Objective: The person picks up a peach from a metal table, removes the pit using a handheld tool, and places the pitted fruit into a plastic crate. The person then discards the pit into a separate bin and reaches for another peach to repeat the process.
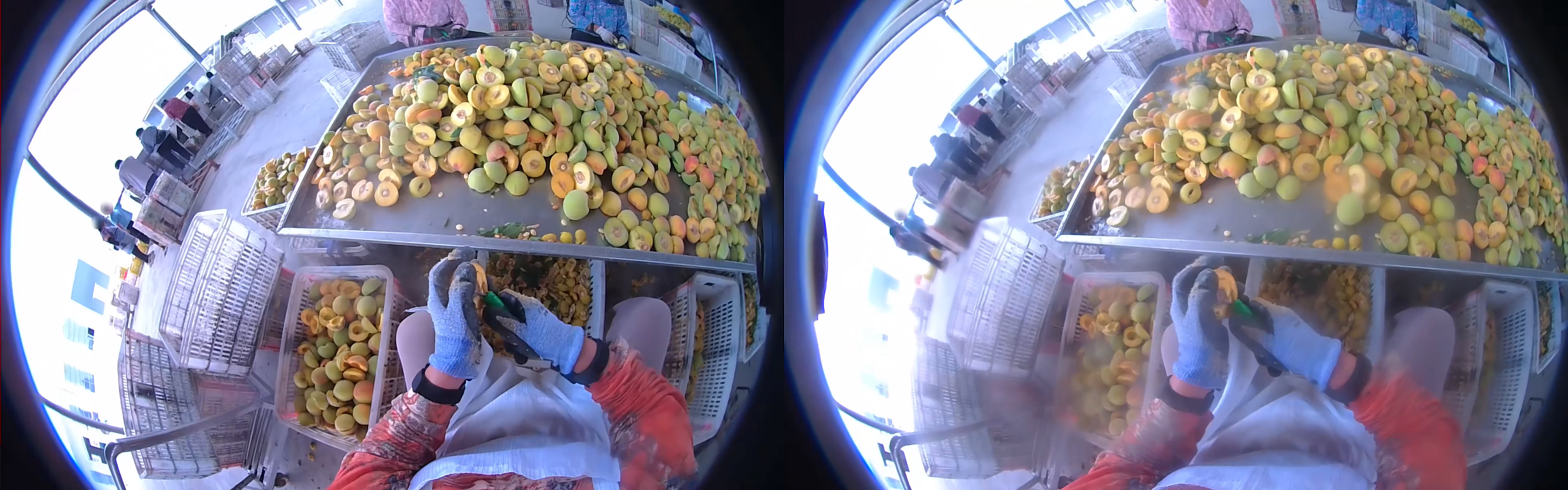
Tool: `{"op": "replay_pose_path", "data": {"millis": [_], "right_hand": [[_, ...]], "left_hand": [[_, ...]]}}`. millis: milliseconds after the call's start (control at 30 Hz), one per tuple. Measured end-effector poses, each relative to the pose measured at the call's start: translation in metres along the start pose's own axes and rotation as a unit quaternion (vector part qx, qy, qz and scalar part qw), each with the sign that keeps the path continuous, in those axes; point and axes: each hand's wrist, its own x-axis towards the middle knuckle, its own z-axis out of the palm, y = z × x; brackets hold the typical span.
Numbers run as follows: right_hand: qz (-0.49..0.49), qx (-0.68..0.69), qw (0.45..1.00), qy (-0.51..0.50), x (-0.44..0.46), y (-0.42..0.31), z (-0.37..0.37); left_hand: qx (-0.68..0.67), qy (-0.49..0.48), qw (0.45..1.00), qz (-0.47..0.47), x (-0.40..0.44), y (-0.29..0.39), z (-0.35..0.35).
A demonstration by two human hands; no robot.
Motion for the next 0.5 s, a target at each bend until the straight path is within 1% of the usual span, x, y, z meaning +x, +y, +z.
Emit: {"op": "replay_pose_path", "data": {"millis": [67,100,133,167,200,233,267,300,333,367,400,433,467,500], "right_hand": [[0.054,0.107,0.991,-0.06,-0.01,-0.014,0.004],[0.08,0.094,0.991,-0.052,-0.014,-0.021,0.007],[0.083,0.097,0.991,-0.049,-0.009,-0.013,0.003],[-0.129,-0.126,0.984,-0.002,-0.001,0.002,-0.004],[-0.321,-0.336,0.885,0.046,0.001,0.013,-0.01],[-0.17,-0.365,0.915,0.019,-0.009,-0.006,-0.017],[-0.174,-0.414,0.894,0.01,-0.01,-0.007,-0.022],[-0.272,-0.437,0.857,0.021,-0.007,-0.001,-0.027],[-0.37,-0.459,0.807,0.028,-0.005,0.001,-0.026],[-0.365,-0.461,0.808,0.03,-0.009,0.002,-0.022],[-0.18,-0.26,0.949,0.0,-0.016,-0.01,-0.009],[0.021,-0.033,0.999,-0.029,-0.02,-0.015,0.002],[0.021,-0.034,0.999,-0.028,-0.021,-0.007,0.007],[0.024,0.053,0.998,-0.021,-0.02,-0.002,0.015]], "left_hand": [[-0.004,-0.028,0.998,0.054,-0.006,0.011,0.003],[-0.046,-0.041,0.997,0.051,-0.011,0.024,0.011],[-0.045,-0.042,0.997,0.047,-0.003,0.021,0.001],[0.161,-0.111,0.968,0.157,0.008,0.01,-0.015],[0.356,-0.181,0.881,0.253,0.011,0.002,-0.025],[0.288,-0.194,0.92,0.183,0.006,-0.001,-0.024],[0.017,-0.117,0.99,-0.078,0.006,-0.001,-0.017],[-0.008,-0.111,0.991,-0.071,0.006,0.0,-0.012],[-0.035,-0.103,0.992,-0.06,0.005,0.002,-0.009],[-0.109,-0.085,0.986,-0.095,0.004,0.008,-0.006],[-0.111,-0.085,0.985,-0.096,0.001,0.008,-0.003],[-0.088,-0.067,0.993,-0.042,-0.002,0.007,0.0],[-0.065,-0.048,0.997,0.012,-0.004,0.007,0.003],[-0.061,-0.049,0.997,0.005,-0.011,0.014,0.008]]}}
